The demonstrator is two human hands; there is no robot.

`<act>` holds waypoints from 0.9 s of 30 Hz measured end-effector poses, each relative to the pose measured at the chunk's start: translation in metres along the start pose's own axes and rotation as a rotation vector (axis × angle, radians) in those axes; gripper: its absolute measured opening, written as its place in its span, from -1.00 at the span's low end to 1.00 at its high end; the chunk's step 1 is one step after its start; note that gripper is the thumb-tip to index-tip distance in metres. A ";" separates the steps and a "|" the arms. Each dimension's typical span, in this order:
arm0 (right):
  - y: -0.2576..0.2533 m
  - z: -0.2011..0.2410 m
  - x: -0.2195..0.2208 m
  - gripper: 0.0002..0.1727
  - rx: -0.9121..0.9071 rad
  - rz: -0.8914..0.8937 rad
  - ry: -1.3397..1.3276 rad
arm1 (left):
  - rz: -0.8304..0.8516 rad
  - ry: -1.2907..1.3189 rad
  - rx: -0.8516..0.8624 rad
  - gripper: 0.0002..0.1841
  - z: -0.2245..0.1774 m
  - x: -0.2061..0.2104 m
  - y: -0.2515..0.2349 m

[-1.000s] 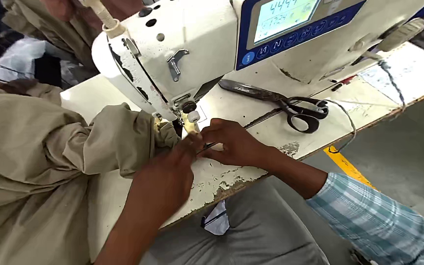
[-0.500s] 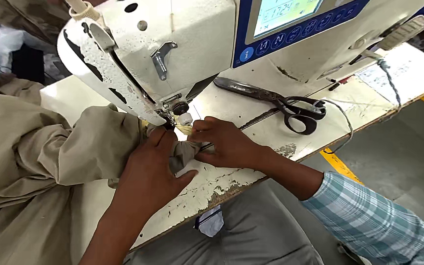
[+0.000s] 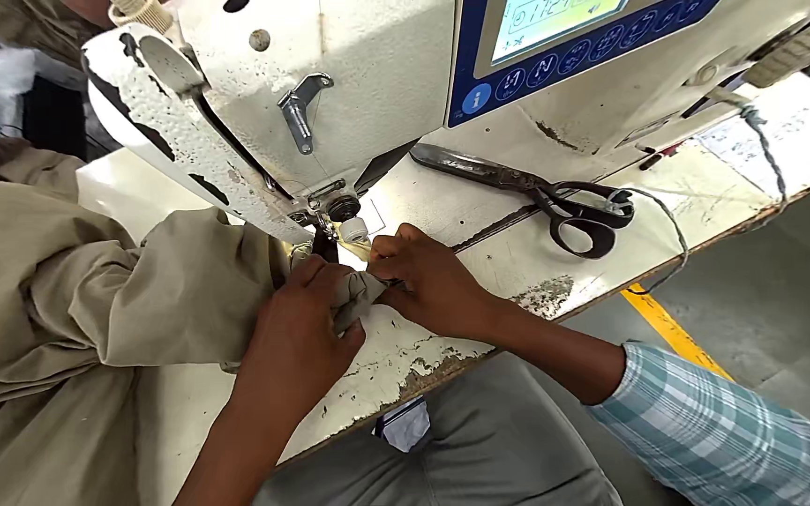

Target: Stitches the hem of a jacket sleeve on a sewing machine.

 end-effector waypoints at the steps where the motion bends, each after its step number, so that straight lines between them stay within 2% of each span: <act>1: 0.000 0.000 0.000 -0.89 0.001 0.008 -0.013 | 0.009 0.006 0.005 -0.49 0.000 0.003 0.003; 7: -0.001 -0.002 -0.002 -0.84 0.026 0.067 -0.106 | -0.103 0.003 0.001 -0.56 -0.002 0.010 0.004; 12: -0.001 -0.003 -0.002 -0.83 0.063 0.070 -0.159 | -0.113 0.002 -0.019 -0.63 -0.003 0.010 0.004; 16: -0.002 -0.002 -0.002 -0.85 0.109 0.091 -0.213 | -0.106 -0.047 -0.029 -0.59 -0.008 0.010 0.001; 21: 0.000 0.000 0.002 -0.82 0.074 0.062 -0.092 | -0.099 -0.186 -0.009 -0.60 -0.019 0.015 0.004; 27: 0.005 0.001 0.001 -0.82 0.060 0.064 -0.056 | -0.075 -0.088 -0.012 -0.55 -0.017 0.014 0.003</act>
Point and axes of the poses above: each hand's wrist, its own y-axis away from the middle knuckle, its own x-axis out of the palm, z = x × y, the point moved 7 cm from there along -y, towards the middle knuckle, and after that the axes turned 10 degrees about x, right-handed, at the moved point
